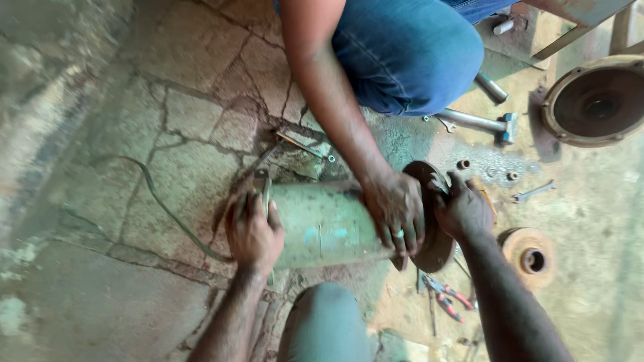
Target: The person uses a wrench and screwdriver to loosen and remove bolts from a cylindrical motor housing. They then use a hammer to tap the housing and separate components while another person assists by holding the motor.
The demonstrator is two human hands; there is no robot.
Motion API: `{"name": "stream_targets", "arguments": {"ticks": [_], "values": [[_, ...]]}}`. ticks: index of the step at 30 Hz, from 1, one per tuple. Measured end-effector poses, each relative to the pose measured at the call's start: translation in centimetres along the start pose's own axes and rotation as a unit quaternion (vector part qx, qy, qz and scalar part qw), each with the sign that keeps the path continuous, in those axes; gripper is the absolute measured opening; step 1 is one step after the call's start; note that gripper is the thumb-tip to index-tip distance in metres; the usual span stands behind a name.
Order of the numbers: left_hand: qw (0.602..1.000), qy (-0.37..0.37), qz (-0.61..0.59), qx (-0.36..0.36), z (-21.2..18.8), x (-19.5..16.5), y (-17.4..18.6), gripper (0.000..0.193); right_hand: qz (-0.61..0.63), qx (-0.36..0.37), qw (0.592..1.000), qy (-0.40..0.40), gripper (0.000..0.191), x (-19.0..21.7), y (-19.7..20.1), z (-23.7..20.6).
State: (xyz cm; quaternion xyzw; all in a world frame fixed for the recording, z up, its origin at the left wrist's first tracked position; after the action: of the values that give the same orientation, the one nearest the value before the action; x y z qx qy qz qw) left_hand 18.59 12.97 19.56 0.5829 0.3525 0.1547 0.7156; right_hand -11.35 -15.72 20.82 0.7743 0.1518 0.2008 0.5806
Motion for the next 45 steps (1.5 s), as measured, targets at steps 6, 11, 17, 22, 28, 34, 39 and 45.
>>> {"name": "stream_targets", "arguments": {"ticks": [6, 11, 17, 22, 28, 34, 39, 45], "values": [[1.000, -0.002, -0.001, -0.027, -3.6, -0.4, -0.7, 0.043, 0.052, 0.093, 0.990, -0.095, 0.056, -2.9, -3.2, -2.7], [0.998, 0.055, 0.004, 0.016, -6.7, -1.2, -1.2, 0.053, 0.031, 0.084, 0.995, -0.048, 0.041, -4.1, -3.2, -5.8], [0.999, 0.044, -0.027, 0.009, -10.2, -3.0, -0.4, 0.046, 0.019, 0.098, 0.994, -0.042, 0.038, -6.3, -4.1, -9.9], [1.000, 0.018, -0.018, -0.006, -12.0, -3.5, -1.1, 0.044, 0.017, 0.137, 0.990, -0.041, 0.037, -8.6, -6.6, -10.9], [0.996, -0.075, -0.038, -0.024, -12.6, -3.9, -1.0, 0.044, 0.042, 0.128, 0.991, 0.003, 0.033, -10.2, -8.8, -11.4], [0.992, -0.107, -0.031, -0.063, -17.8, -3.8, -1.4, 0.041, 0.031, 0.173, 0.984, 0.008, 0.030, -11.9, -11.0, -15.2], [0.990, -0.116, -0.016, -0.075, -25.3, -1.9, -5.4, 0.045, 0.122, 0.190, 0.974, 0.023, 0.040, -13.6, -14.5, -21.2], [0.983, -0.148, -0.031, -0.100, -33.3, 3.1, -10.7, 0.047, 0.088, 0.199, 0.972, 0.093, 0.036, -14.5, -19.5, -28.8]]}}
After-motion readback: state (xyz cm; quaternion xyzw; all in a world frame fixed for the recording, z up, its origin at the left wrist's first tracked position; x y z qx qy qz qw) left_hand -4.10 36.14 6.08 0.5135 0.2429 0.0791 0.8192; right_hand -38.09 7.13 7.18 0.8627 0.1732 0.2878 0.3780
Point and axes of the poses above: each hand's wrist, its own z-axis towards the middle knuckle, its own y-axis out of the back of the hand, x = y × z, the point moved 4 cm from there along z, towards the middle knuckle, and after that the axes turned 11 degrees about x, right-handed, at the moved point
